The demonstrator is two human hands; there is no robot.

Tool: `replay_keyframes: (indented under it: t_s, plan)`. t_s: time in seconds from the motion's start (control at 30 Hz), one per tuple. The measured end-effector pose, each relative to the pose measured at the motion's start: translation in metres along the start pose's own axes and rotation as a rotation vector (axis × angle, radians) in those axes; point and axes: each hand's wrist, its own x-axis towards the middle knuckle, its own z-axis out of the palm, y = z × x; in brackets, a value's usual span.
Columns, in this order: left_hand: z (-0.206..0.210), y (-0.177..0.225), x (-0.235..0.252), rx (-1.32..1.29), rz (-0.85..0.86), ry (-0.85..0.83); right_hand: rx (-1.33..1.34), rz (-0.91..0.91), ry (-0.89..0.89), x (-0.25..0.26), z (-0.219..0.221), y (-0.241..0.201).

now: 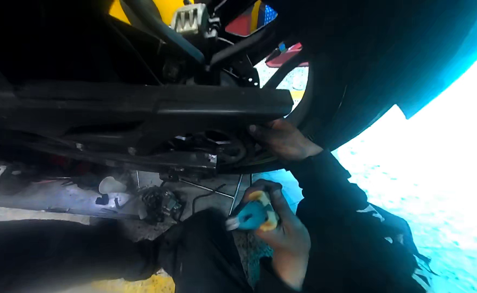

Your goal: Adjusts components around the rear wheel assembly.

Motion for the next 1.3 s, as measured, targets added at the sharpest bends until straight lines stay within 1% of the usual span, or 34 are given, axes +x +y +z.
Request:
replay_keyframes:
  t_s: [0.03,0.07,0.1,0.13,0.17,0.2,0.23,0.3,0.37,0.43,0.5,0.53,0.57,0.67,0.77,0.83,0.9,0.97,1.03,1.13,1.17,1.2,1.23,1.27,1.3]
  plan:
    - [-0.004,0.003,0.002,0.060,-0.104,-0.078,0.093,-0.178,-0.132,0.028,-0.023,0.043]
    - [-0.008,0.010,0.008,0.095,-0.262,-0.171,0.150,-0.266,-0.240,0.046,-0.035,0.066]
    - [-0.014,0.019,0.011,0.110,-0.362,-0.220,0.178,-0.280,-0.282,0.053,-0.038,0.074]
    - [-0.020,0.028,0.010,0.101,-0.384,-0.223,0.184,-0.256,-0.268,0.051,-0.037,0.074]
    - [-0.027,0.037,0.006,0.070,-0.355,-0.217,0.159,-0.231,-0.226,0.050,-0.036,0.067]
    - [-0.039,0.046,-0.002,0.024,-0.335,-0.237,0.127,-0.218,-0.193,0.048,-0.036,0.061]
    - [-0.053,0.054,-0.011,-0.036,-0.358,-0.269,0.105,-0.213,-0.190,0.045,-0.036,0.061]
    - [-0.080,0.071,-0.014,-0.163,-0.511,-0.389,0.101,-0.254,-0.238,0.048,-0.039,0.062]
    - [-0.100,0.086,-0.004,-0.268,-0.658,-0.509,0.119,-0.280,-0.270,0.050,-0.040,0.065]
    - [-0.116,0.086,0.013,-0.460,-0.732,-0.623,0.127,-0.304,-0.265,0.052,-0.041,0.066]
    - [-0.125,0.078,0.025,-0.682,-0.775,-0.716,0.097,-0.350,-0.233,0.053,-0.043,0.068]
    - [-0.128,0.073,0.029,-0.753,-0.777,-0.738,0.068,-0.388,-0.215,0.053,-0.044,0.069]
    - [-0.130,0.069,0.030,-0.768,-0.760,-0.753,0.042,-0.421,-0.199,0.053,-0.046,0.068]
    - [-0.144,0.062,0.026,-0.655,-0.679,-0.760,0.041,-0.471,-0.229,0.051,-0.051,0.063]
    - [-0.162,0.050,0.018,-0.629,-0.659,-0.724,0.002,-0.506,-0.301,0.050,-0.060,0.060]
    - [-0.164,0.051,0.020,-0.615,-0.673,-0.714,-0.063,-0.534,-0.341,0.049,-0.065,0.056]
    - [-0.155,0.062,0.025,-0.523,-0.647,-0.703,-0.115,-0.544,-0.368,0.047,-0.068,0.052]
    - [-0.141,0.070,0.031,-0.375,-0.552,-0.695,-0.114,-0.525,-0.365,0.046,-0.068,0.050]
    - [-0.124,0.066,0.026,-0.172,-0.383,-0.628,-0.030,-0.491,-0.340,0.046,-0.064,0.057]
    - [-0.106,0.034,0.009,0.065,-0.095,-0.393,0.152,-0.369,-0.220,0.047,-0.048,0.071]
    - [-0.103,0.023,0.004,0.109,-0.049,-0.323,0.160,-0.328,-0.195,0.046,-0.045,0.071]
    - [-0.101,0.014,0.002,0.109,-0.055,-0.296,0.148,-0.297,-0.194,0.045,-0.044,0.070]
    - [-0.100,0.010,0.003,0.083,-0.097,-0.302,0.137,-0.277,-0.201,0.045,-0.044,0.069]
    - [-0.102,0.009,0.004,0.039,-0.132,-0.333,0.135,-0.274,-0.207,0.045,-0.044,0.069]
    - [-0.104,0.010,0.004,0.049,-0.121,-0.360,0.150,-0.285,-0.211,0.046,-0.043,0.070]
